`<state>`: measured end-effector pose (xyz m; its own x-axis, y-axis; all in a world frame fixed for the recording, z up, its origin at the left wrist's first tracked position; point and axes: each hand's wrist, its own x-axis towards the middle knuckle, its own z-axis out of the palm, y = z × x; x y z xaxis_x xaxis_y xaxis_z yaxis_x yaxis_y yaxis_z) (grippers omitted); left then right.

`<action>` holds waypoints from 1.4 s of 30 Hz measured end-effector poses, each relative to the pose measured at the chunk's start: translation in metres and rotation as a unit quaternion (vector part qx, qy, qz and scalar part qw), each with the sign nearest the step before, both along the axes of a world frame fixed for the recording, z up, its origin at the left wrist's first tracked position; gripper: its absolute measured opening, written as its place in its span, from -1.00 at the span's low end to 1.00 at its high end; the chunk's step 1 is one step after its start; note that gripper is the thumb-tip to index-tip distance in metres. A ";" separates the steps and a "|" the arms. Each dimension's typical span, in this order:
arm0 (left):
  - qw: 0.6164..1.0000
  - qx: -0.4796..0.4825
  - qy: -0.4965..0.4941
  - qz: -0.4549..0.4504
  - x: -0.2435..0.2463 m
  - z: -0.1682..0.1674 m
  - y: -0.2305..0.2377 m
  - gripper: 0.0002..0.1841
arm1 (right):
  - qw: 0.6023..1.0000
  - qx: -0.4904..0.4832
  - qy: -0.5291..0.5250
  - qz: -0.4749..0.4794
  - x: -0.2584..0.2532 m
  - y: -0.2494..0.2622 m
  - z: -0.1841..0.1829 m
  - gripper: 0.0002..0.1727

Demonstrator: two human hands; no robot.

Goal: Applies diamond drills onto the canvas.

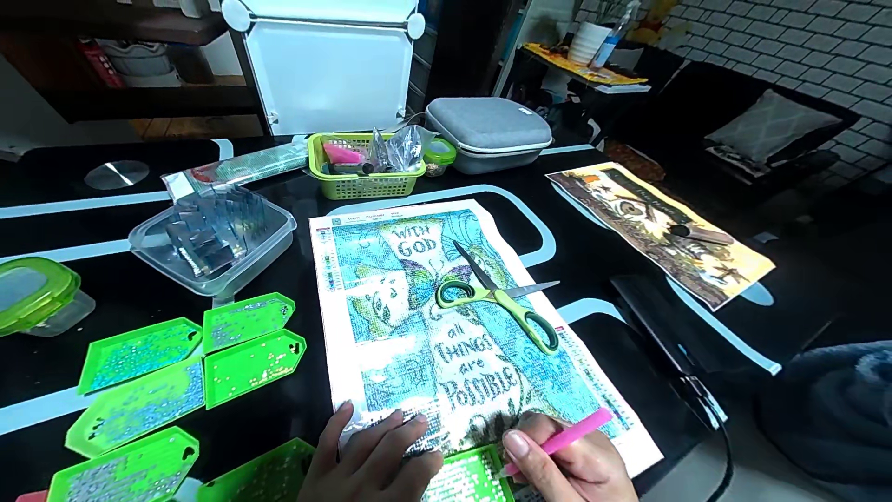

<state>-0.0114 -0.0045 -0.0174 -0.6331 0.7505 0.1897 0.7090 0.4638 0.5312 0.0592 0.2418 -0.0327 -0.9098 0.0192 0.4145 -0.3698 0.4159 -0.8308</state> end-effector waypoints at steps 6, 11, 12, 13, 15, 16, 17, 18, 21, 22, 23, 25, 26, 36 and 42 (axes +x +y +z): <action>1.000 0.001 0.002 0.000 0.000 0.000 0.000 -0.53 | 1.000 -0.005 0.004 -0.007 0.000 -0.001 -0.001 -0.68; 1.000 0.002 0.001 -0.001 0.000 0.000 0.000 -0.54 | 1.000 -0.004 0.012 0.021 0.001 -0.002 -0.002 -0.69; 1.000 0.003 0.002 -0.001 0.000 -0.001 0.000 -0.54 | 1.000 -0.001 0.012 0.019 0.001 -0.001 -0.002 -0.68; 1.000 0.003 0.003 0.000 0.000 -0.001 0.000 -0.54 | 1.000 0.001 0.012 0.019 0.001 -0.001 -0.002 -0.68; 1.000 0.003 0.005 0.001 0.000 -0.001 0.000 -0.53 | 1.000 -0.002 0.014 0.027 0.001 -0.001 -0.001 -0.68; 1.000 0.002 0.006 0.001 0.000 -0.002 0.000 -0.53 | 0.999 -0.003 0.017 0.034 0.001 -0.001 -0.001 -0.69; 1.000 0.002 0.007 0.002 0.000 -0.002 0.000 -0.53 | 0.999 -0.005 0.021 0.043 0.001 -0.002 -0.001 -0.69; 1.000 0.000 0.007 0.001 0.000 -0.002 0.000 -0.53 | 0.998 -0.006 0.025 0.051 0.001 -0.002 -0.001 -0.70; 1.000 0.001 0.005 0.001 0.000 -0.001 0.000 -0.53 | 0.998 0.002 0.030 0.063 0.001 -0.001 -0.002 -0.70; 1.000 0.001 0.004 0.000 0.000 -0.001 0.000 -0.53 | 0.998 0.007 0.030 0.061 0.001 -0.001 -0.001 -0.70; 1.000 0.001 0.005 0.000 0.000 -0.001 0.000 -0.53 | 0.998 0.011 0.029 0.060 0.001 -0.001 -0.001 -0.69; 1.000 0.002 0.007 0.001 0.000 0.000 0.000 -0.54 | 0.998 0.014 0.028 0.060 0.001 -0.001 -0.001 -0.69; 1.000 0.000 0.008 0.001 0.000 -0.001 0.000 -0.54 | 0.998 0.015 0.030 0.060 0.001 -0.001 -0.001 -0.68; 1.000 -0.001 0.002 -0.003 0.000 0.000 0.000 -0.54 | 0.997 -0.059 -0.018 0.045 -0.003 0.001 0.002 -0.72; 1.000 0.000 0.001 -0.001 0.000 0.000 0.001 -0.53 | 0.995 -0.098 -0.013 -0.007 -0.034 -0.004 0.002 -0.73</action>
